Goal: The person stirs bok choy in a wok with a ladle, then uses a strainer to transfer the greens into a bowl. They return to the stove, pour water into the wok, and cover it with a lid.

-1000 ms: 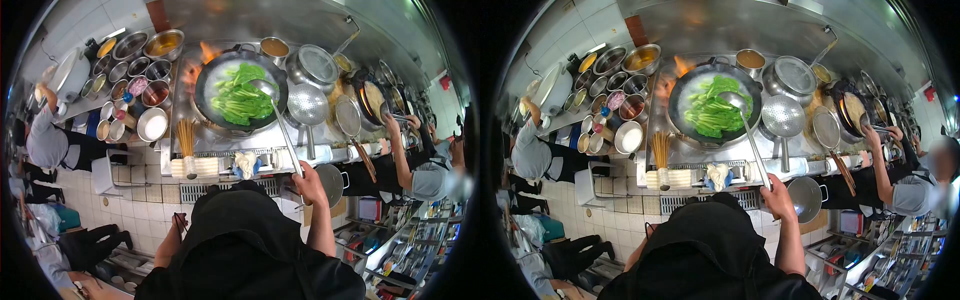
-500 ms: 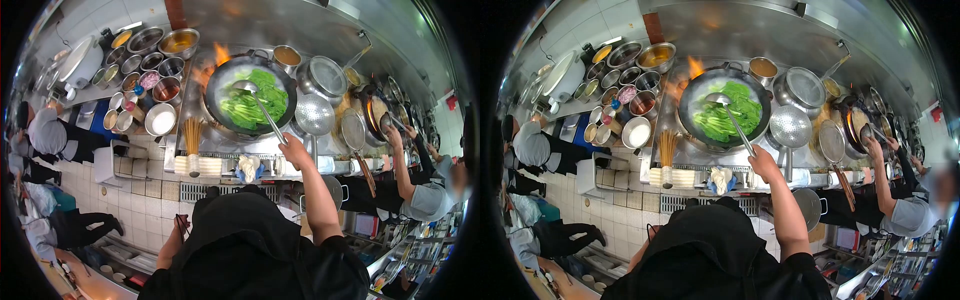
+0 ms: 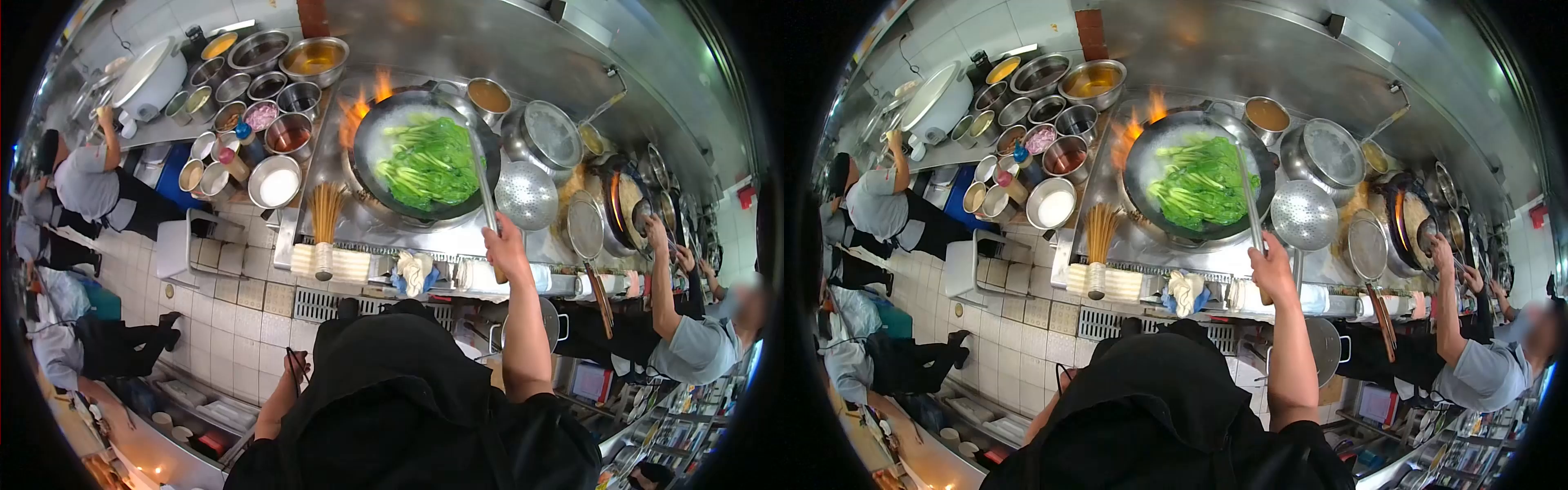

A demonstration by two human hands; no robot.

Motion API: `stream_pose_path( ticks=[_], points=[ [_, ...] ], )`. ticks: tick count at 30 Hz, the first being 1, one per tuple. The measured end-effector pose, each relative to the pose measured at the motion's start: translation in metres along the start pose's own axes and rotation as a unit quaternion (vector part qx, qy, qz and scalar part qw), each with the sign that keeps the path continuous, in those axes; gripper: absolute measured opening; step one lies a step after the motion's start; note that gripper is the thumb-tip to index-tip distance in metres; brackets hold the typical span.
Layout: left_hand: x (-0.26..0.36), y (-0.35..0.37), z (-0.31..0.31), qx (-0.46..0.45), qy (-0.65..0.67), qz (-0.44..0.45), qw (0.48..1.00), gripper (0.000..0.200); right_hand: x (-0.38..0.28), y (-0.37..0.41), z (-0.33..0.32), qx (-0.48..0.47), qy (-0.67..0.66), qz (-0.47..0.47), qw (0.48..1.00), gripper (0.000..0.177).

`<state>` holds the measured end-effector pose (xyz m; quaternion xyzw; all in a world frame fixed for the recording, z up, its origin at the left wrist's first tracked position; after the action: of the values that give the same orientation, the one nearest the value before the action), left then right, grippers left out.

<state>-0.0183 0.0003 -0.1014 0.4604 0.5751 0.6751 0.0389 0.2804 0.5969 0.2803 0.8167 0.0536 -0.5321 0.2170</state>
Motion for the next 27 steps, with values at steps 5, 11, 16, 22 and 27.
stream_pose_path(
  ticks=[5,11,16,22,27],
  points=[
    [0.003,0.002,-0.003,-0.015,-0.008,0.046,0.999,0.02,0.011,0.035,-0.028,0.012,-0.019,0.017,1.0,0.052],
    [-0.002,-0.016,-0.006,-0.039,-0.094,0.075,0.992,0.024,0.03,0.088,-0.067,0.012,0.018,0.058,0.998,0.051],
    [0.006,-0.028,-0.004,-0.071,-0.14,0.142,0.977,0.024,0.025,0.123,-0.087,-0.014,0.142,0.048,0.989,0.05],
    [0.022,-0.032,-0.001,-0.033,-0.174,0.073,0.981,0.023,0.034,0.126,-0.069,-0.046,0.144,0.073,0.986,0.05],
    [0.033,-0.02,0.002,0.001,-0.15,0.031,0.988,0.022,0.068,0.09,-0.028,-0.088,0.064,0.095,0.99,0.053]
  ],
)
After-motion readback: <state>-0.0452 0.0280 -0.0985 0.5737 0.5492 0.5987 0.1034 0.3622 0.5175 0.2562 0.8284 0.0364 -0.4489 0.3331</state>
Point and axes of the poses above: each hand's wrist, its own y-axis away from the middle knuckle, its own z-axis out of the palm, x = y × z, the point moved 10 cm from there along -y, towards the middle knuckle
